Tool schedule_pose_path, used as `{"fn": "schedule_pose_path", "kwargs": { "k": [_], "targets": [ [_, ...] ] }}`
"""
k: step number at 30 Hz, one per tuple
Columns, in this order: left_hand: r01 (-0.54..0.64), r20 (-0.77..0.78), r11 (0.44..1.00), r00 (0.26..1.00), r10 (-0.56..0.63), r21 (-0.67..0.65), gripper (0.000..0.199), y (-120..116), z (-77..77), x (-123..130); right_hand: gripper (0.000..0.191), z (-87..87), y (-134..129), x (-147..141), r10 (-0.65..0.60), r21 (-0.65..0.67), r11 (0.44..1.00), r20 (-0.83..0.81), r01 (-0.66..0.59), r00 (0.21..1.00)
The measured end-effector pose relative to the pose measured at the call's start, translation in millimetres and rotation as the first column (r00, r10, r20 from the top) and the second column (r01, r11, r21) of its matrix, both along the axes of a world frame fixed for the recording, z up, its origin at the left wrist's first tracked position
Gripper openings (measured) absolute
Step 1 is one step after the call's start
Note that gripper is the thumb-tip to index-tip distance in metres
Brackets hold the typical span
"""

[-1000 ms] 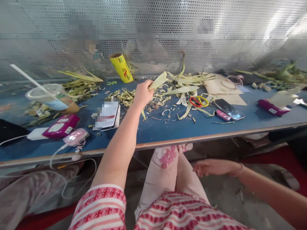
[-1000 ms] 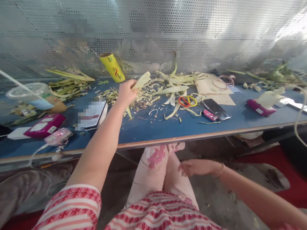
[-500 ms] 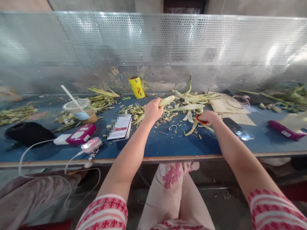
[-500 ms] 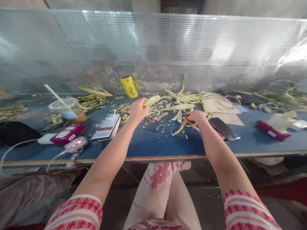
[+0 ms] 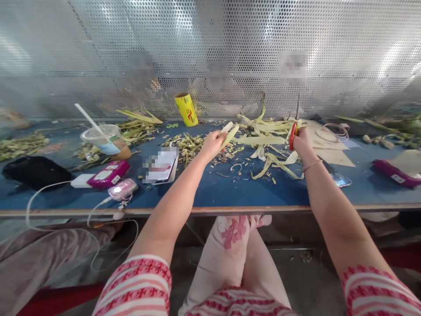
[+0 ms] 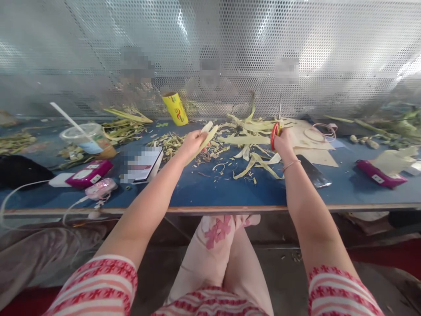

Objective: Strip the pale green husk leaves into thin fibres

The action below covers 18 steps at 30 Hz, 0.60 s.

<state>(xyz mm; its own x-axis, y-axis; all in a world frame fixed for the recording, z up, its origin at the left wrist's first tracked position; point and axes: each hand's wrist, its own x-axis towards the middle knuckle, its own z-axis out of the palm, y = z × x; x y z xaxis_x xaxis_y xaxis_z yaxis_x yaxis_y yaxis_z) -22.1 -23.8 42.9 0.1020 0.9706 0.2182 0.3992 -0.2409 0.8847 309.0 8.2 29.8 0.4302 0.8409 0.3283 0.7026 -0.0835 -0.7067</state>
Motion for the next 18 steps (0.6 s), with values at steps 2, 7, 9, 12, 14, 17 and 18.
{"fn": "schedule_pose_path", "kwargs": {
  "k": [2,7,9,12,14,17,18],
  "targets": [
    [-0.061,-0.092,0.996,0.994,0.067,0.063,0.025,5,-5.1,0,0.029,-2.8,0,-10,0.071,0.166,0.985,-0.113,-0.052,0.991],
    [-0.136,-0.296,0.927,0.923,0.247,0.35,0.03,17,-23.3,0,0.031,-9.9,-14,-41,0.366,0.114,0.929,-0.137,-0.352,0.92],
    [-0.142,-0.317,0.923,0.911,0.263,0.358,0.026,19,-28.0,-1,0.041,-12.2,-25,-55,0.523,0.006,0.851,-0.098,-0.525,0.846],
    [-0.162,-0.317,0.922,0.906,0.28,0.352,0.022,19,-29.1,-1,0.055,-14.6,-40,-76,0.668,-0.137,0.736,-0.018,-0.664,0.744],
    [-0.184,-0.307,0.919,0.904,0.298,0.35,0.023,18,-27.3,-2,0.057,-16.3,-47,-88,0.683,-0.197,0.719,0.025,-0.666,0.73],
    [-0.215,-0.288,0.916,0.903,0.319,0.339,0.027,17,-24.7,-2,0.055,-19.7,-53,-98,0.684,-0.217,0.72,0.055,-0.66,0.728],
    [-0.221,-0.282,0.916,0.904,0.321,0.335,0.029,17,-24.3,-2,0.055,-20.9,-54,-100,0.682,-0.219,0.722,0.062,-0.657,0.729]
  ]
}}
